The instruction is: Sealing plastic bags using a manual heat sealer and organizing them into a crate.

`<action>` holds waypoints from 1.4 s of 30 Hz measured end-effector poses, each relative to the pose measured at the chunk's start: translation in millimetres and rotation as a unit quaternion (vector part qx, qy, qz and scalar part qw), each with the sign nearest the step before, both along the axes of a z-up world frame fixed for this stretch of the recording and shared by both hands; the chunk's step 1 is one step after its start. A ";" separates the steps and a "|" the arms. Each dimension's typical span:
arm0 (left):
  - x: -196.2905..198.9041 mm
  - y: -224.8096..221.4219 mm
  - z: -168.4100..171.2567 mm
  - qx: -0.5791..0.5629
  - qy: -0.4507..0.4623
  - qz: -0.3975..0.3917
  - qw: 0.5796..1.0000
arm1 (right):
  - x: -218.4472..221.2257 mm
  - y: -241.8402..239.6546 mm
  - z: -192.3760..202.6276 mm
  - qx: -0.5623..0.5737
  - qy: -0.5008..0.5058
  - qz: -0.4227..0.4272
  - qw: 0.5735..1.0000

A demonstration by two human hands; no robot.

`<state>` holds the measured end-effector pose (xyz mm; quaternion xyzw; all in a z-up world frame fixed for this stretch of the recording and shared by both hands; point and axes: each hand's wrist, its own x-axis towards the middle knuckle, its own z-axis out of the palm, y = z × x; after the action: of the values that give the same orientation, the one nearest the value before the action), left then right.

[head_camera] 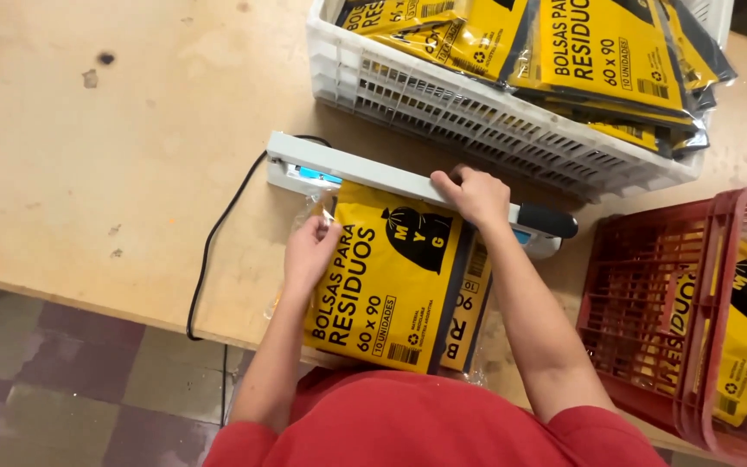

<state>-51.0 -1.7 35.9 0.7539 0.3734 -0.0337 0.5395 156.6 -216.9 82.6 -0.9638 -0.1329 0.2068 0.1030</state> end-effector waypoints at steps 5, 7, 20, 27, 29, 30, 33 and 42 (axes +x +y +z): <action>-16.1 1.3 8.9 0.001 0.024 -0.004 1.000 | -0.3 -2.1 -3.1 -0.004 -0.003 -0.003 1.000; -20.6 0.3 8.9 -0.004 0.012 0.002 1.000 | -0.8 -2.7 -4.5 0.006 -0.012 -0.008 1.000; -25.2 -3.5 6.6 -0.023 -0.003 0.021 1.000 | -1.6 -4.3 -10.5 0.012 -0.034 -0.004 0.999; -27.8 -14.2 22.7 -0.040 -0.005 0.012 0.999 | 1.0 -4.8 -13.1 0.011 -0.033 0.000 0.999; -26.2 -15.4 29.9 -0.029 0.004 -0.007 1.000 | 1.2 -2.3 -9.9 0.017 -0.038 -0.003 0.999; -25.0 -15.4 33.1 -0.012 0.023 -0.018 0.999 | 1.4 -0.5 -7.9 0.017 -0.045 0.005 0.999; -29.9 -27.4 63.5 0.014 0.048 -0.048 0.998 | -2.2 -1.1 -6.5 0.038 -0.055 0.010 0.998; -21.9 -37.6 54.6 0.050 0.059 -0.081 0.994 | -46.9 -39.2 53.9 0.458 -0.098 0.018 0.884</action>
<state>-72.9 -39.3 90.5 0.8041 0.3437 -0.1030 0.4740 109.6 -256.2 136.5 -0.8224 -0.2391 0.0296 0.5153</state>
